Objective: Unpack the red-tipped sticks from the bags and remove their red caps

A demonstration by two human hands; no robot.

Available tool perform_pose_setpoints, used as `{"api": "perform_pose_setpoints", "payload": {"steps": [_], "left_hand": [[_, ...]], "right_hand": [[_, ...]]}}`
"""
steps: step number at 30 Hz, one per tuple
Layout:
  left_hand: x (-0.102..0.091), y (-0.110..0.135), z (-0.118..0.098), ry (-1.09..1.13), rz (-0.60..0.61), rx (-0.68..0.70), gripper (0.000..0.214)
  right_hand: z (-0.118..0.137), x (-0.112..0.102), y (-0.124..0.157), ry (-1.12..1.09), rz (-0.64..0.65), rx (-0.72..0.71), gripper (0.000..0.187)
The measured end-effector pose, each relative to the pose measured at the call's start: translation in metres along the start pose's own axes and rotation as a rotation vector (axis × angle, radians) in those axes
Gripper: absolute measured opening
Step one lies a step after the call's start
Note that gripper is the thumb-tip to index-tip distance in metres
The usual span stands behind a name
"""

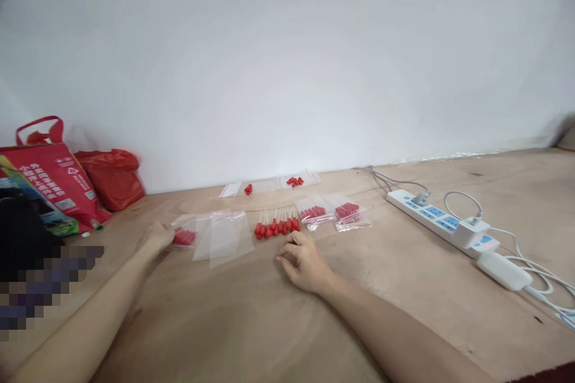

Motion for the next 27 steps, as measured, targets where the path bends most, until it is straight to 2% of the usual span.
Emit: {"api": "perform_pose_setpoints", "payload": {"steps": [3,5,6,7,8,10,13,15,18,20,22,24,27], "left_hand": [[-0.034,0.014,0.010,-0.052,-0.125,-0.120,0.032],[-0.054,0.027,0.002,-0.027,-0.207,-0.086,0.030],[-0.063,0.036,-0.003,0.040,-0.279,-0.071,0.026],[-0.065,0.045,-0.009,0.133,-0.295,-0.057,0.022],[-0.060,0.055,-0.017,0.233,-0.259,-0.024,0.017],[-0.044,0.080,-0.038,0.287,-0.180,0.042,0.009],[-0.013,0.131,-0.073,0.368,-0.036,0.211,0.016],[0.005,0.167,-0.103,0.468,0.122,0.438,0.024],[0.024,0.204,-0.131,0.428,0.348,0.683,0.029],[0.026,0.202,-0.136,0.351,0.360,0.775,0.031],[0.024,0.179,-0.130,0.237,0.253,0.770,0.036],[0.033,0.151,-0.116,0.040,0.219,0.738,0.040],[0.056,0.118,-0.092,-0.164,0.348,0.750,0.044]], "right_hand": [[-0.001,0.001,0.000,-0.012,-0.003,0.009,0.008],[-0.001,0.002,0.000,-0.046,-0.009,0.028,0.008],[-0.002,0.003,-0.001,-0.083,-0.013,0.061,0.009],[-0.005,0.004,-0.001,-0.139,-0.022,0.116,0.010],[-0.010,0.005,0.000,-0.226,-0.035,0.195,0.013],[-0.021,0.011,0.003,-0.495,-0.065,0.404,0.027],[-0.024,0.034,0.012,-1.025,-0.067,0.673,0.045],[-0.017,0.046,0.015,-1.264,-0.033,0.744,0.045],[-0.015,0.049,0.015,-1.335,-0.013,0.737,0.040],[-0.021,0.044,0.013,-1.303,-0.019,0.717,0.038],[-0.030,0.037,0.011,-1.268,0.013,0.715,0.036],[-0.041,0.031,0.011,-1.198,0.073,0.728,0.038],[-0.059,0.019,0.014,-0.993,0.167,0.759,0.039]]}}
Point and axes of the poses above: each hand's wrist, its own y-axis away from the middle knuckle, its own x-axis out of the palm, z = x × y, the point moved 9 cm from there along -y, towards the middle knuckle, and after that the axes turned 9 degrees about -y, right-handed, at the moved point
